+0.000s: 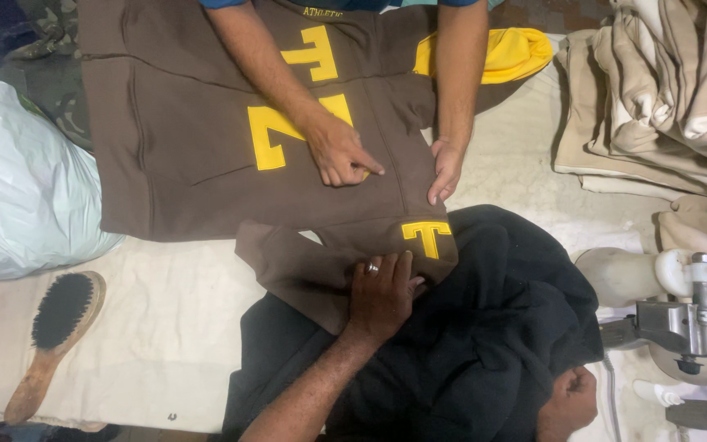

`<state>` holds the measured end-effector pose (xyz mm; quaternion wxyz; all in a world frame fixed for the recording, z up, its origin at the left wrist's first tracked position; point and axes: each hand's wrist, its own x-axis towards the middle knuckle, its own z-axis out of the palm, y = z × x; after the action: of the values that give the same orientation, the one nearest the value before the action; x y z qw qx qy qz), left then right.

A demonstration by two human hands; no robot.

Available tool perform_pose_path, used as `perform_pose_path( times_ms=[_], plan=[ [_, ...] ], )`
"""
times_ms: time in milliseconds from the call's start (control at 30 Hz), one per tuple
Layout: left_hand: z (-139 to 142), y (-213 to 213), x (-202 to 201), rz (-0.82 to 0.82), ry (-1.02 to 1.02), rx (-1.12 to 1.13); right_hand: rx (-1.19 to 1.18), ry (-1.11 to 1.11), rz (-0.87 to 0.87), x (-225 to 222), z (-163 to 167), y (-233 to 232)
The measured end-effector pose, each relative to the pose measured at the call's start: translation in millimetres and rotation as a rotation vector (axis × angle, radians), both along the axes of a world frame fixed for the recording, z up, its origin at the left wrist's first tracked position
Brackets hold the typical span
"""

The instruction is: The person treats a black hoodie with a white paste and sprays it with a handheld spray gun. They repeatedly apply paste to different spots, spray, and reposition the garment. A brown hoodie is briefly placed on top by another person.

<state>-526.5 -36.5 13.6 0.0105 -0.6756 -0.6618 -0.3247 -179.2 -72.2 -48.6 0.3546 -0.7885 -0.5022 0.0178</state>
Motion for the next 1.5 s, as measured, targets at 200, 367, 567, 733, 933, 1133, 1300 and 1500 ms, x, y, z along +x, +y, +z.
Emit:
perform_pose_path(
  times_ms=[200, 367, 567, 733, 933, 1133, 1300, 1500],
  plan=[
    [0, 0, -1, -0.002, -0.004, 0.027, -0.016, -0.065, 0.009, 6, -5, -1],
    [3, 0, -1, -0.010, -0.039, -0.006, -0.008, -0.068, 0.055, 9, -7, -3],
    [3, 1, -1, -0.002, -0.031, 0.029, -0.007, -0.050, 0.024, 9, -8, -1],
    [3, 1, 0, -0.004, -0.032, 0.026, -0.030, -0.079, 0.009, 10, -10, -1],
    [5, 3, 0, -0.018, -0.063, 0.007, -0.043, -0.061, 0.011, 12, -10, -1],
    [10, 2, 1, 0.001, -0.033, 0.055, -0.047, -0.055, -0.032, 9, -7, -2],
    [15, 1, -1, -0.010, -0.052, 0.038, -0.024, -0.068, -0.035, 3, -2, 0],
    [18, 2, -3, 0.003, -0.031, 0.054, -0.045, -0.060, -0.096, -3, 2, 3]
  ],
)
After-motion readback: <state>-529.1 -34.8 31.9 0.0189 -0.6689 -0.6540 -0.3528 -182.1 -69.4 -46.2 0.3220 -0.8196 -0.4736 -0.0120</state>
